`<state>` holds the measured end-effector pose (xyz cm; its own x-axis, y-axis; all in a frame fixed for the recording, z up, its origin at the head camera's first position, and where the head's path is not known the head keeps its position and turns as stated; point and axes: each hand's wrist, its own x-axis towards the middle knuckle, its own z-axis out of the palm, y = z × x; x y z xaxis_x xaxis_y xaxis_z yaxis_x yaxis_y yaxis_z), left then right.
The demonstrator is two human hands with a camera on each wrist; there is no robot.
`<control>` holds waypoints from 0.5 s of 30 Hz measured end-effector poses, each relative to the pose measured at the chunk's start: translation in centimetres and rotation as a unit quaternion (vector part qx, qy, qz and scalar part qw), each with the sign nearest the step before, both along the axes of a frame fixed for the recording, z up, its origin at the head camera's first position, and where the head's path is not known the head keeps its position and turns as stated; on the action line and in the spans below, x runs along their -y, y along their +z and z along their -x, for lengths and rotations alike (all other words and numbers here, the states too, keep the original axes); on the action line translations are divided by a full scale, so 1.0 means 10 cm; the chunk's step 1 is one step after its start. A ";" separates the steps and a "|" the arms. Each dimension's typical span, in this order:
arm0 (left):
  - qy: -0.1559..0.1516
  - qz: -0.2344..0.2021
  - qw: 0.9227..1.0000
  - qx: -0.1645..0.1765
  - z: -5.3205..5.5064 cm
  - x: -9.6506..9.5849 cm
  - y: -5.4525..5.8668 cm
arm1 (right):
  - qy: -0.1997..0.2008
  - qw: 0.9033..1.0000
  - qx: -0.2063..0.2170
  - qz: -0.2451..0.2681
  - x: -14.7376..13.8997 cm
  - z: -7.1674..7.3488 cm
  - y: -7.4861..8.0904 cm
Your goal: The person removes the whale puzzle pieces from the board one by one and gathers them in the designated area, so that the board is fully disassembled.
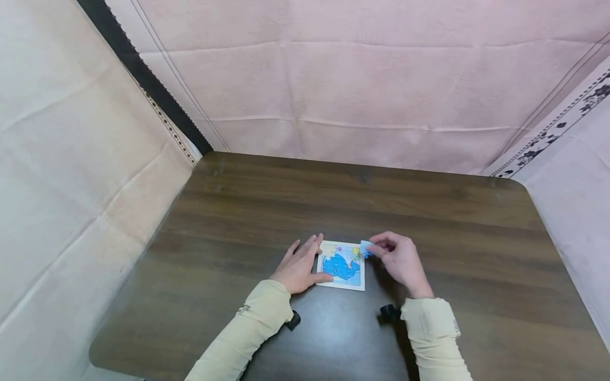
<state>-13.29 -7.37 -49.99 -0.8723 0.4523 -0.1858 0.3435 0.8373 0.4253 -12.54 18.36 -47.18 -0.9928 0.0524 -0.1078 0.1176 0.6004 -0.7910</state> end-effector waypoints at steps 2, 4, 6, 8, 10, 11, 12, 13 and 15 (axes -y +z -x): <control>0.001 0.002 1.000 0.001 0.00 0.01 0.00 | -0.003 1.000 0.013 -0.009 -0.15 -0.02 0.01; -0.001 0.002 1.000 0.002 0.01 0.01 0.00 | -0.007 1.000 0.021 -0.020 -0.30 -0.04 0.02; -0.003 0.002 1.000 0.003 0.01 0.02 0.01 | -0.010 0.999 0.022 -0.030 -0.43 -0.06 0.01; -0.004 0.001 1.000 0.003 0.01 0.02 0.01 | -0.015 0.999 0.020 -0.041 -0.53 -0.08 0.00; -0.004 0.002 1.000 0.005 0.01 0.02 0.01 | -0.022 0.998 0.017 -0.051 -0.60 -0.09 -0.03; -0.004 0.003 1.000 0.005 0.01 0.01 0.01 | -0.025 0.998 0.014 -0.056 -0.63 -0.10 -0.04; -0.004 0.002 1.000 0.006 0.01 0.01 0.01 | -0.029 0.998 0.013 -0.059 -0.65 -0.10 -0.05; -0.004 0.002 1.000 0.005 0.01 0.01 0.01 | -0.034 0.997 0.012 -0.062 -0.66 -0.11 -0.06; -0.005 0.001 1.000 0.005 0.01 0.01 0.01 | -0.042 0.997 0.012 -0.067 -0.68 -0.11 -0.08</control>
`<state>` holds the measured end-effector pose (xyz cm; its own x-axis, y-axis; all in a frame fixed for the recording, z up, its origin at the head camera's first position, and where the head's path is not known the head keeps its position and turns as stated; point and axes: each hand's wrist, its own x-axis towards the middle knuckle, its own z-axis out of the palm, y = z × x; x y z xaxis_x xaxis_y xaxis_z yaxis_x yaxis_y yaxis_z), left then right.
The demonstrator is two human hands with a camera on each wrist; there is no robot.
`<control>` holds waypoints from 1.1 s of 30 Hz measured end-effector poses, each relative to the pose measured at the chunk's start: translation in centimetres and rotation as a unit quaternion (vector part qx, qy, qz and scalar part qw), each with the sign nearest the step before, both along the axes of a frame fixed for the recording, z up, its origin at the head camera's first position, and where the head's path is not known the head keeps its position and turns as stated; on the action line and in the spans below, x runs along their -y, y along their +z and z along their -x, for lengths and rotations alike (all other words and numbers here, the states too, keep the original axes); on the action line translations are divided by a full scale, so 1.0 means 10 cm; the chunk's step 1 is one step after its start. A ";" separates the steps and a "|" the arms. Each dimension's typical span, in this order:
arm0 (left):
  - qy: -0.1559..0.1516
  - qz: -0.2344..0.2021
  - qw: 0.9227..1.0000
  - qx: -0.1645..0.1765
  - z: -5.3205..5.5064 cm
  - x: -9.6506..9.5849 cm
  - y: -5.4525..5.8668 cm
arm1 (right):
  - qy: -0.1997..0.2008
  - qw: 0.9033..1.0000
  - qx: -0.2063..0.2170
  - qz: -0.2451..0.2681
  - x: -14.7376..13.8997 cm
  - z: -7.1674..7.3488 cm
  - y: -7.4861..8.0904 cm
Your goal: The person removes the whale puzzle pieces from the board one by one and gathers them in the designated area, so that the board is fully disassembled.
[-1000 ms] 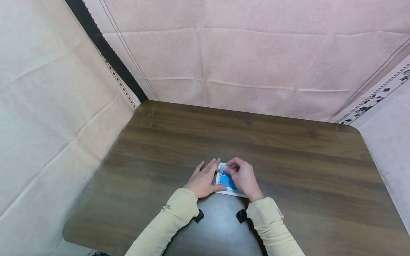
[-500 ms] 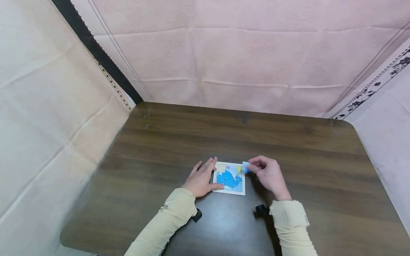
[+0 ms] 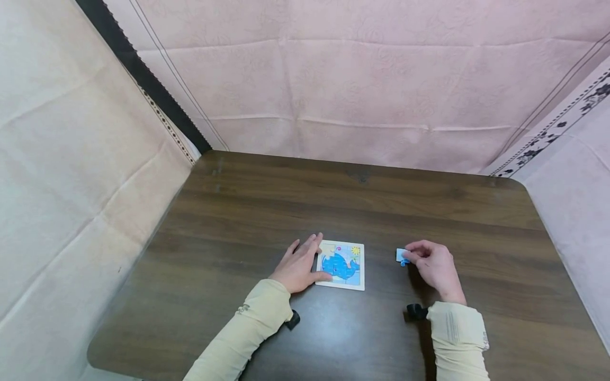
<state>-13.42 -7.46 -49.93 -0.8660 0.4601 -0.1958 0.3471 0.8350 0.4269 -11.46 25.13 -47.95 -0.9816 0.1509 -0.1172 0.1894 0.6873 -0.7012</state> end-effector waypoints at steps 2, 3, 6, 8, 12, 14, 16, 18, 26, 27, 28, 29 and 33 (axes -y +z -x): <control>-0.001 -0.001 1.000 -0.001 0.00 0.00 -0.01 | -0.007 1.000 0.001 -0.002 0.00 0.00 -0.02; -0.002 -0.002 1.000 -0.002 0.01 0.00 -0.01 | -0.007 1.000 -0.001 -0.004 0.00 0.01 -0.03; -0.003 -0.003 1.000 -0.003 0.01 0.01 -0.02 | -0.004 1.000 -0.006 -0.012 0.00 0.02 -0.08; -0.004 -0.003 1.000 -0.003 0.01 0.02 -0.02 | 0.001 1.000 -0.008 -0.014 0.00 0.02 -0.10; -0.001 -0.006 1.000 -0.002 0.01 0.02 -0.03 | 0.002 1.000 -0.003 -0.017 0.00 0.04 -0.11; -0.002 -0.008 1.000 -0.003 0.01 0.01 -0.04 | -0.001 1.000 0.010 -0.017 0.00 0.05 -0.11; -0.003 -0.011 1.000 -0.004 0.02 0.01 -0.05 | -0.003 1.000 0.021 -0.016 0.00 0.05 -0.10; -0.005 -0.013 1.000 -0.006 0.02 0.02 -0.06 | -0.003 0.999 0.030 -0.015 0.00 0.06 -0.10; -0.008 -0.022 1.000 -0.005 0.04 0.02 -0.08 | 0.014 1.000 0.017 -0.019 -0.02 0.06 -0.12; -0.008 -0.021 1.000 -0.006 0.05 0.02 -0.09 | 0.015 1.000 0.017 -0.020 -0.02 0.06 -0.12; -0.008 -0.021 1.000 -0.007 0.05 0.02 -0.09 | 0.016 0.999 0.018 -0.021 -0.02 0.06 -0.12; -0.008 -0.021 1.000 -0.007 0.05 0.02 -0.10 | 0.017 0.999 0.019 -0.020 -0.03 0.06 -0.12; -0.006 -0.020 1.000 -0.004 0.05 0.01 -0.10 | 0.016 0.999 0.023 -0.019 -0.03 0.06 -0.12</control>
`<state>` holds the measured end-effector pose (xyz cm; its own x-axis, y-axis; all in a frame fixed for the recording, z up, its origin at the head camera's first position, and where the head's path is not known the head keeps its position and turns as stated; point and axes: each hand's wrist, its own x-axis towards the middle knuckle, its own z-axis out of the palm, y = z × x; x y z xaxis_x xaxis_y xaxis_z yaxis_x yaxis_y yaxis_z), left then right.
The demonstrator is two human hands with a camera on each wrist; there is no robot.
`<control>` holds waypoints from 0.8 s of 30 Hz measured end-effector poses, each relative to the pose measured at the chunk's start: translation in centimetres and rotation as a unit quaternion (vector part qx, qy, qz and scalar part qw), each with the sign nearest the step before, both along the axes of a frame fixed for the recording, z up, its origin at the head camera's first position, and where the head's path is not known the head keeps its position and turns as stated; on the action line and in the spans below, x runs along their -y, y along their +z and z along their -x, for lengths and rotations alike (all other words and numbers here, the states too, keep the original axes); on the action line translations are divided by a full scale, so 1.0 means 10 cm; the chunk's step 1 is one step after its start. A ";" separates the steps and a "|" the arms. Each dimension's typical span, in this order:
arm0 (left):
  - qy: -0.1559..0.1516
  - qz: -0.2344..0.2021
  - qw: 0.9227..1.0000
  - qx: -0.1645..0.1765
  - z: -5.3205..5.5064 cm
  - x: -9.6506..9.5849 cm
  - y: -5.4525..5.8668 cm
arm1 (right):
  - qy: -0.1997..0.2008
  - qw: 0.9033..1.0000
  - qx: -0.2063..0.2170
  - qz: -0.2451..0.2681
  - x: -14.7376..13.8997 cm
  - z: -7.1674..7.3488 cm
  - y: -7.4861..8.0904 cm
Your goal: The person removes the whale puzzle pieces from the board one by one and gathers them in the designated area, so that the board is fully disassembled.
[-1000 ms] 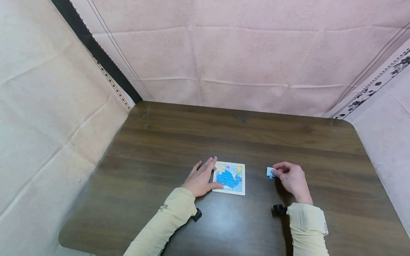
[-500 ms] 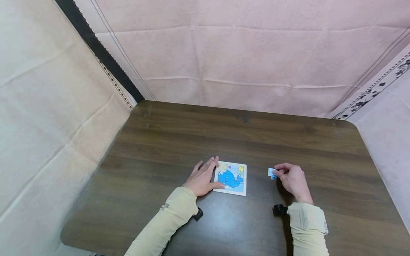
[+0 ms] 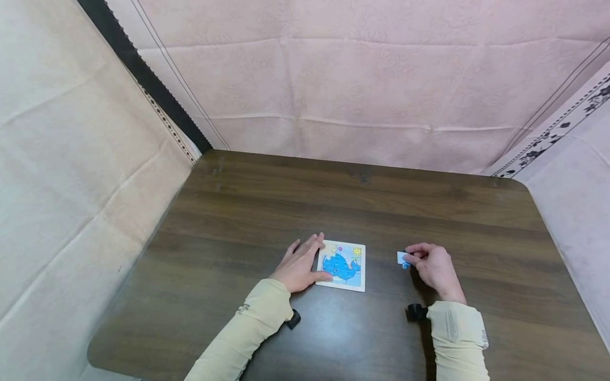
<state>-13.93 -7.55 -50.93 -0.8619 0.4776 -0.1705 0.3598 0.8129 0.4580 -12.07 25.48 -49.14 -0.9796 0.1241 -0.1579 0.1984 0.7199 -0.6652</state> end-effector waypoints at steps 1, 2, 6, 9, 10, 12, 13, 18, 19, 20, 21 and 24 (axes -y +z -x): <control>0.000 0.000 1.000 0.000 0.00 0.00 0.00 | -0.001 1.000 0.002 0.001 0.00 0.00 0.00; 0.001 -0.001 1.000 0.001 0.00 0.00 0.00 | -0.002 1.000 0.003 0.001 0.00 0.00 0.00; 0.001 -0.003 1.000 0.003 -0.01 0.00 0.02 | -0.004 1.000 0.007 0.000 0.01 0.00 -0.01; 0.002 -0.003 1.000 0.004 -0.01 0.00 0.02 | -0.004 1.000 0.007 -0.003 0.01 0.01 -0.01; 0.003 -0.002 1.000 0.004 -0.01 0.00 0.02 | -0.004 1.000 0.008 -0.003 0.01 0.01 -0.01; 0.002 -0.002 1.000 0.003 -0.01 0.00 0.02 | -0.005 1.000 0.008 -0.003 0.01 0.01 -0.01; 0.002 -0.001 1.000 0.001 -0.02 0.00 0.02 | -0.005 1.000 0.009 -0.002 0.01 0.01 -0.01; 0.000 0.004 1.000 0.000 -0.02 0.00 0.04 | -0.009 1.000 0.017 0.004 0.00 0.00 -0.01; 0.000 0.006 1.000 0.000 -0.02 0.00 0.04 | -0.010 1.000 0.021 0.005 0.00 0.00 -0.01; 0.000 0.008 1.000 0.001 -0.02 -0.01 0.04 | -0.010 1.000 0.022 0.005 0.00 0.00 -0.01; 0.001 0.009 1.000 0.000 -0.02 -0.01 0.04 | -0.010 1.000 0.024 0.006 0.00 0.00 -0.01; 0.001 0.011 1.000 0.001 -0.02 -0.01 0.04 | -0.010 1.000 0.025 0.006 0.01 -0.01 -0.01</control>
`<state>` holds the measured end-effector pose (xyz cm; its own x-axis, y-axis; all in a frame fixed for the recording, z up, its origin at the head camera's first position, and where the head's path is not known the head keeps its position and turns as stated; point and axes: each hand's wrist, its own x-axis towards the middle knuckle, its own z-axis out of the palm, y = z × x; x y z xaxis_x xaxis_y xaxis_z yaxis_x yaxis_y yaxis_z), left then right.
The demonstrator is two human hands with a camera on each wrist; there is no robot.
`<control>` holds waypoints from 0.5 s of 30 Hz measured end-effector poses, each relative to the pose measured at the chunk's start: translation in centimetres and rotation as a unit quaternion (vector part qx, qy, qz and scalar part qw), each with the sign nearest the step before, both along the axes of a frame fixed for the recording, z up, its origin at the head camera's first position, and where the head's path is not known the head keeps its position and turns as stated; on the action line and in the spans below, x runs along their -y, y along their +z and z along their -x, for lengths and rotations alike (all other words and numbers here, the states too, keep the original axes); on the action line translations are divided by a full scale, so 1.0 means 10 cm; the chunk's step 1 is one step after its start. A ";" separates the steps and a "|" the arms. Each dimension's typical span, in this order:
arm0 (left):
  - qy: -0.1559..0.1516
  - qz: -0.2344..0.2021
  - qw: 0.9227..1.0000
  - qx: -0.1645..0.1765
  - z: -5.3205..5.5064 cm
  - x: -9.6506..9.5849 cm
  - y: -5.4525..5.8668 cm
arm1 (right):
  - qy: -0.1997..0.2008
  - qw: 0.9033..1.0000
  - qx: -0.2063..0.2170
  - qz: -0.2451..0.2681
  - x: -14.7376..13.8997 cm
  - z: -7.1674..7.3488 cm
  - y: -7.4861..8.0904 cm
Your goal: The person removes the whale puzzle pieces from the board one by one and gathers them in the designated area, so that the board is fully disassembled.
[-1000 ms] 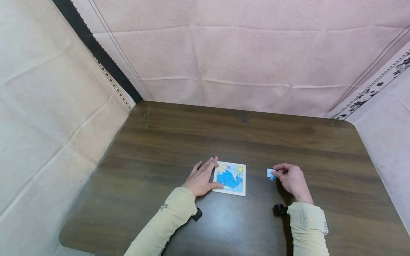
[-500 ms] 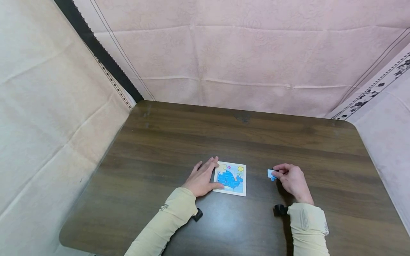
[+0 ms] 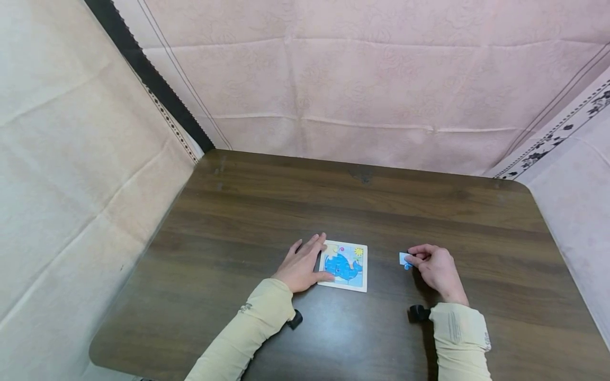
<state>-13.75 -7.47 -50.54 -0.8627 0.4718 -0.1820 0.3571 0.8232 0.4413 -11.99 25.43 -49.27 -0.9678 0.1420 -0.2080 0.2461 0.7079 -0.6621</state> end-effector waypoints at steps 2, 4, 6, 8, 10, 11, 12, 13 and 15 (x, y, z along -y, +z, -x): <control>0.000 0.000 1.000 0.000 0.00 0.00 0.00 | 0.002 1.000 -0.004 -0.004 0.00 0.00 0.00; 0.000 0.001 1.000 -0.001 0.00 0.00 -0.01 | 0.003 1.000 -0.008 -0.008 0.00 0.00 0.00; -0.001 0.002 1.000 -0.003 0.00 0.00 -0.02 | 0.005 1.000 -0.014 -0.012 -0.01 0.00 0.00; -0.001 0.003 1.000 -0.004 0.00 0.00 -0.02 | 0.005 1.000 -0.019 -0.012 -0.01 0.00 0.00; -0.001 0.003 1.000 -0.003 0.00 0.00 -0.02 | 0.003 1.000 -0.021 -0.009 -0.01 0.00 0.00; -0.001 0.002 1.000 -0.004 0.00 0.00 -0.02 | 0.001 1.000 -0.020 -0.007 -0.01 -0.01 0.01; -0.001 0.002 1.000 -0.003 0.00 0.00 -0.02 | -0.003 1.000 -0.019 -0.005 -0.01 -0.01 0.01; -0.001 0.002 1.000 -0.002 0.01 0.00 -0.02 | -0.007 1.000 -0.019 -0.003 -0.01 -0.01 0.02; 0.000 0.000 1.000 -0.002 0.01 0.00 -0.02 | -0.019 1.000 -0.016 0.003 -0.01 -0.02 0.04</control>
